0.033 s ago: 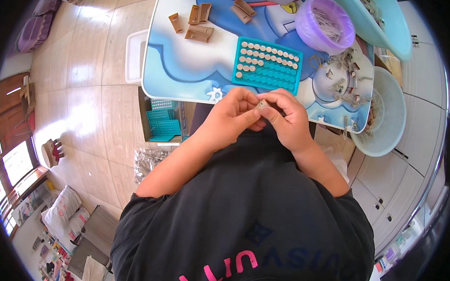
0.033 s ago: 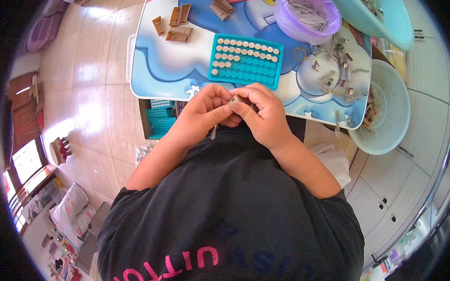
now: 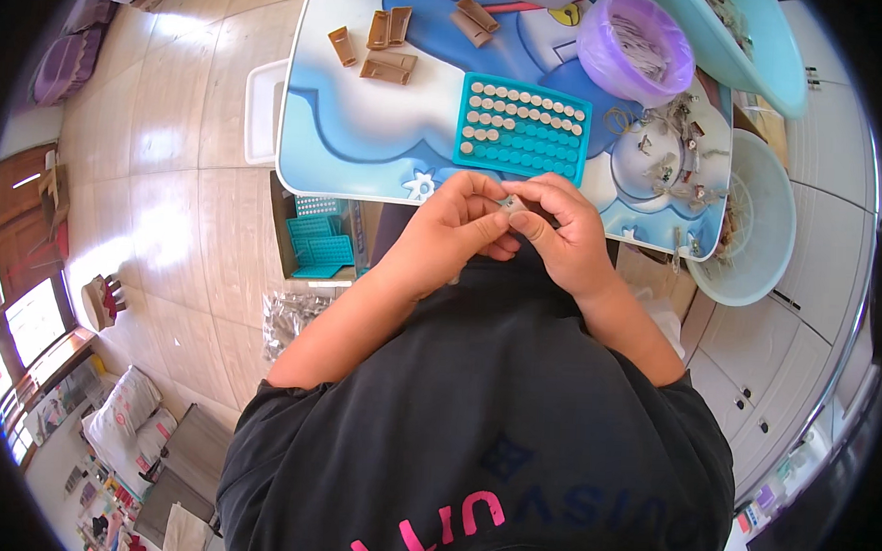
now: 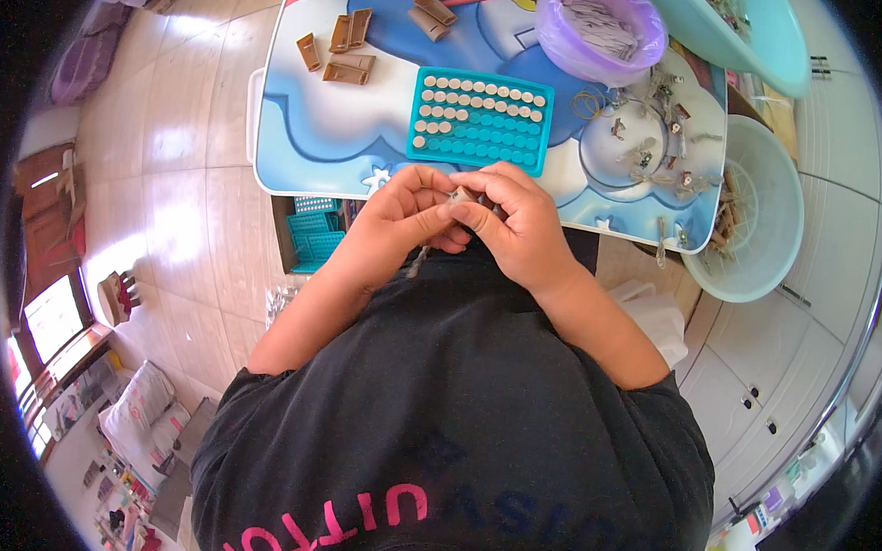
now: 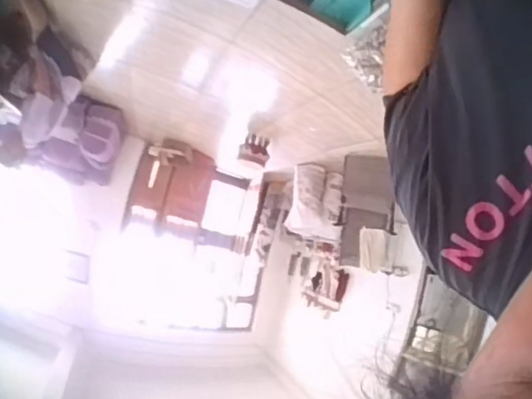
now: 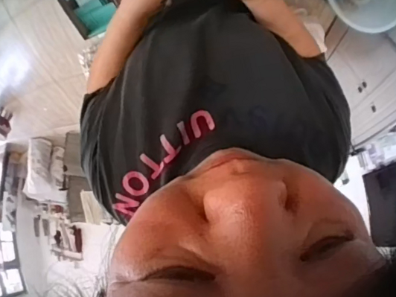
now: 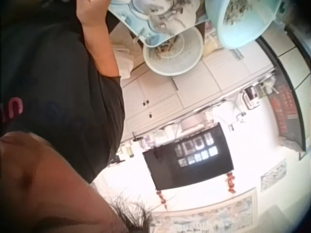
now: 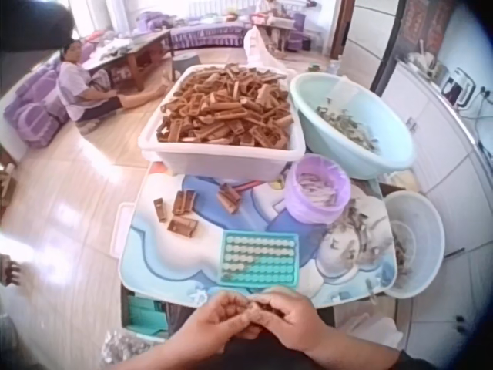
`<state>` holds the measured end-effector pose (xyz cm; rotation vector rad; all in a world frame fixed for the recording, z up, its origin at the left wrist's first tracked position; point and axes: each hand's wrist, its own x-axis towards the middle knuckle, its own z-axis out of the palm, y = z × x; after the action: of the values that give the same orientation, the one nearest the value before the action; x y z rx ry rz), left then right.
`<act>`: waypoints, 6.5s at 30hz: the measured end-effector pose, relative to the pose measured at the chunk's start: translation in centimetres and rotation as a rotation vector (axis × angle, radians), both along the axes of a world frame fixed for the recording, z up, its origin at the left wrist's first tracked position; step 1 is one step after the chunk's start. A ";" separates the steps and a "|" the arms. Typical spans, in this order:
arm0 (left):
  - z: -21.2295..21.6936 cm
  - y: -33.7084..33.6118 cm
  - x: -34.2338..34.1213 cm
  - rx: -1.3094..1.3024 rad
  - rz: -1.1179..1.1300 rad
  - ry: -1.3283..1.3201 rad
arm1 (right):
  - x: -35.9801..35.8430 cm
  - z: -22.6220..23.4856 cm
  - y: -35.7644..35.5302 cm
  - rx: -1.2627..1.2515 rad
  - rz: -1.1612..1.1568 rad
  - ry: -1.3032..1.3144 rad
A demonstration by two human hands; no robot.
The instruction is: The person assembles small plastic parts by hand, then places the assembled components into a blue organizing tray.
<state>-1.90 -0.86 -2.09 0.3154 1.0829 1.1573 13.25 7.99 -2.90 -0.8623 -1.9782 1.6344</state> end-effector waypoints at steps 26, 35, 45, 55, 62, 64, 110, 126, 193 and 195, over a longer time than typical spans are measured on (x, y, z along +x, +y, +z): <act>0.4 1.2 -0.5 -0.026 0.104 -0.161 | -2.1 5.2 20.3 0.837 0.116 -0.627; 0.7 1.5 -0.2 -0.040 0.150 -0.298 | 0.1 4.8 17.2 0.259 -0.208 -0.101; 0.5 1.5 0.1 -0.019 0.117 -0.368 | 1.0 4.8 17.2 0.302 -0.308 -0.091; 0.0 1.4 0.2 -0.046 0.122 -0.410 | -0.3 6.1 14.4 0.650 -0.451 -0.208; -0.9 1.4 0.1 -0.010 0.176 -0.516 | -0.3 4.3 4.8 0.407 -0.225 -0.069; -1.2 1.3 0.0 0.016 0.205 -0.521 | -0.2 3.9 3.1 0.468 -0.089 -0.113; 0.2 1.4 0.3 -0.050 0.126 -0.283 | 0.4 2.7 1.4 0.552 -0.009 -0.083; 0.6 1.4 0.7 -0.095 0.165 -0.271 | 0.4 2.1 1.2 0.642 -0.017 -0.047; 8.8 20.4 -13.8 0.437 0.345 1.706 | 23.4 -1.7 11.8 -0.317 -1.112 0.328; 9.9 21.8 -13.7 0.415 0.303 1.770 | 21.7 -0.7 11.3 -0.256 -1.095 0.290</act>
<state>-15.60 20.90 7.80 1.7537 2.4183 1.2380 34.92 19.33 -3.60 -1.3629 -0.7946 1.2110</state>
